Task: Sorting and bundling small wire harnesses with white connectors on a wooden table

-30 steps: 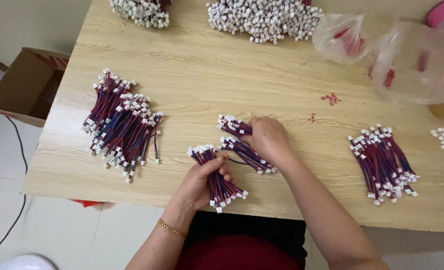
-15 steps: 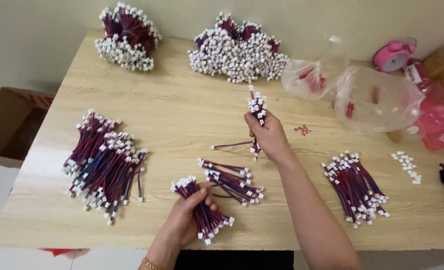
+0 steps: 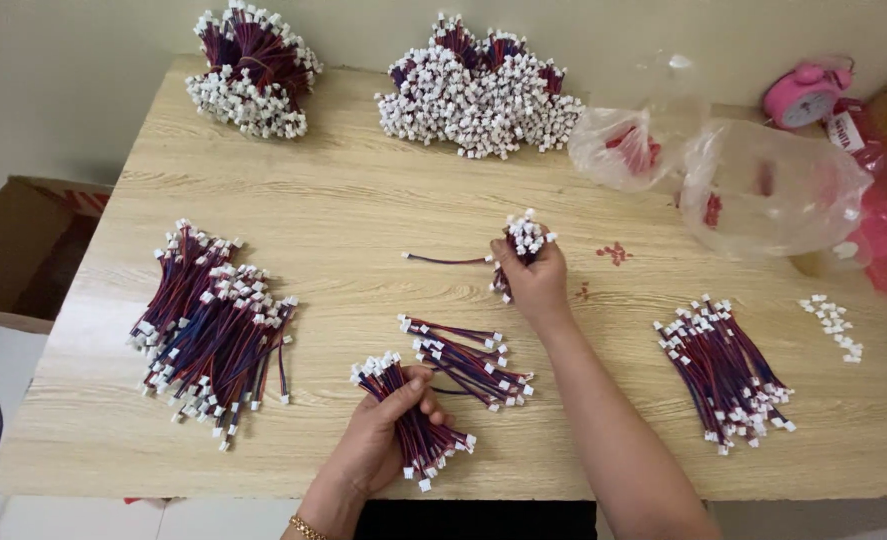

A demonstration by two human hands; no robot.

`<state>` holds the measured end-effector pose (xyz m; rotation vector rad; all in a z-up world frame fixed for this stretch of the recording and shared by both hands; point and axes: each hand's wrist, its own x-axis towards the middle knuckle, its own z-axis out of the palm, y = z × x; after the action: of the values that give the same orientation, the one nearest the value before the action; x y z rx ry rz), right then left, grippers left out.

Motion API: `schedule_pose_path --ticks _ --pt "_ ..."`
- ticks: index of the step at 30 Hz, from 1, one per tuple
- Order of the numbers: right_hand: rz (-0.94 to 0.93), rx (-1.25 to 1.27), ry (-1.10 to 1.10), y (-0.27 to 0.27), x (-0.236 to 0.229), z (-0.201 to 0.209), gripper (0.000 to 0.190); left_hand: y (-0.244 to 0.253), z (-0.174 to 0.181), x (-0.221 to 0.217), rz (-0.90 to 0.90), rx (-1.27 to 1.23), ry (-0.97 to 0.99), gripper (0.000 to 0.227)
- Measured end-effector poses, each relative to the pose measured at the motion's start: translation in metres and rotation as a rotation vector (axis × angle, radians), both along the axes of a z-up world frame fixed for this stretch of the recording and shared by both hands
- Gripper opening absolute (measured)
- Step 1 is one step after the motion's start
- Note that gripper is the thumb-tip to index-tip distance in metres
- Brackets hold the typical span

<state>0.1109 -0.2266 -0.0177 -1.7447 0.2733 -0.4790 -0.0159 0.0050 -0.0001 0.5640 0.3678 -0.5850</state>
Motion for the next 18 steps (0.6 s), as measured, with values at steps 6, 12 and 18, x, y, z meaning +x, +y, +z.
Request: schedule_pose_path --ticks 6,12,18 --pt "0.07 0.133 -0.156 0.008 -0.004 0.043 0.013 0.0 -0.002 0.0 -0.003 0.021 -0.015 0.013" --pt "0.062 0.134 0.149 0.01 -0.005 0.041 0.03 -0.002 -0.009 -0.001 0.019 0.033 -0.042 0.017" --pt "0.116 0.187 -0.117 0.01 -0.011 0.048 0.016 -0.001 -0.004 -0.003 0.003 0.072 -0.002 0.015"
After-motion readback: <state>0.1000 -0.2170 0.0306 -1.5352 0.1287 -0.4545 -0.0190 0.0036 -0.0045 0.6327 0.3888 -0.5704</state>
